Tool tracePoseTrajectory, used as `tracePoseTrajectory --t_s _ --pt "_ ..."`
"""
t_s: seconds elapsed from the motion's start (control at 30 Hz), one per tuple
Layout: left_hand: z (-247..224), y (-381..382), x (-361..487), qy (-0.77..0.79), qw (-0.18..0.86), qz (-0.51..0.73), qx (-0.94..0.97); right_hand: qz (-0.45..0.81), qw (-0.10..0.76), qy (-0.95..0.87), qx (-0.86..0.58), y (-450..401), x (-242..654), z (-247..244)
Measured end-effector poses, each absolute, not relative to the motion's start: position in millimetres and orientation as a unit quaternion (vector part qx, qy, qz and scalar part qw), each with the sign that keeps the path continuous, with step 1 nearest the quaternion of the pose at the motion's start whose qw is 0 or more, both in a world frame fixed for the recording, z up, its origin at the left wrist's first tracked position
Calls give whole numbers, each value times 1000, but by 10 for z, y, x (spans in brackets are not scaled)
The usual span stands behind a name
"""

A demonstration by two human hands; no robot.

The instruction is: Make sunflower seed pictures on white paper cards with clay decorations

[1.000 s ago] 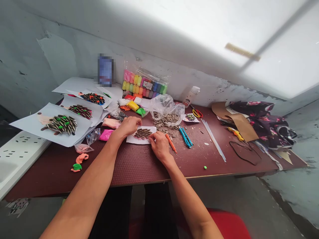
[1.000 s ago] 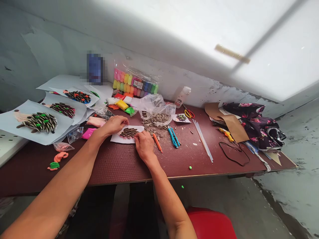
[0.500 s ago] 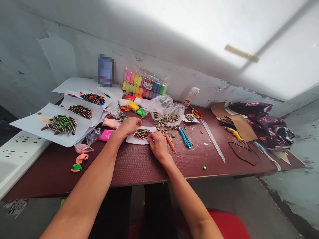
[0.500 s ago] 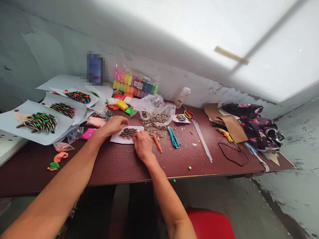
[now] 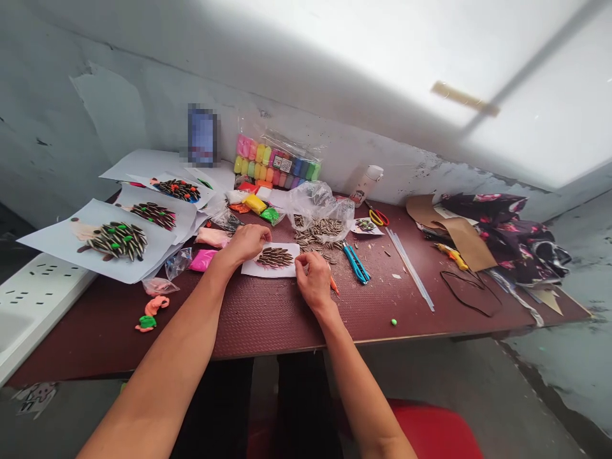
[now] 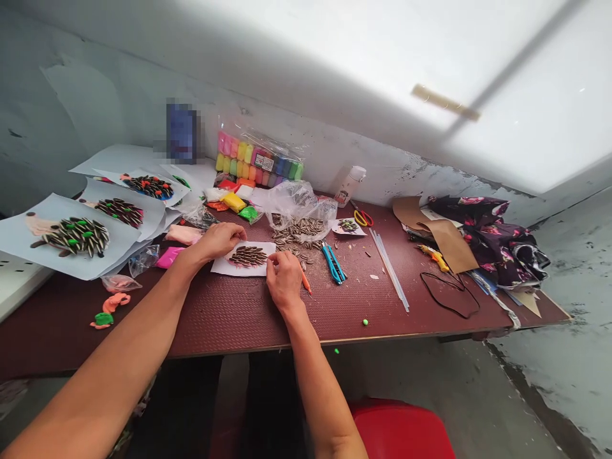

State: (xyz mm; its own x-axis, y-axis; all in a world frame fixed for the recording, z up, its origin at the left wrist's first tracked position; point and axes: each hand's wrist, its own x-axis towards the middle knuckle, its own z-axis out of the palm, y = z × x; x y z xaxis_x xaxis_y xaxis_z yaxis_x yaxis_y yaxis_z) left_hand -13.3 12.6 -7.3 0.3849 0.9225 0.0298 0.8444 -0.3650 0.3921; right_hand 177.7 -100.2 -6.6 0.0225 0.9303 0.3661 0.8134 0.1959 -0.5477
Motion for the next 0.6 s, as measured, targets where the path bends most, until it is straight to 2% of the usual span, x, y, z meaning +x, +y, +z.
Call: tracePoseTrajectory --t_s 0.23,0.6 --pt "-120 117 -132 547 142 139 813 44 341 -653 -674 -961 1946 -111" --pt "-151 99 -108 551 132 155 809 -51 202 -640 -740 -949 2018 -134"
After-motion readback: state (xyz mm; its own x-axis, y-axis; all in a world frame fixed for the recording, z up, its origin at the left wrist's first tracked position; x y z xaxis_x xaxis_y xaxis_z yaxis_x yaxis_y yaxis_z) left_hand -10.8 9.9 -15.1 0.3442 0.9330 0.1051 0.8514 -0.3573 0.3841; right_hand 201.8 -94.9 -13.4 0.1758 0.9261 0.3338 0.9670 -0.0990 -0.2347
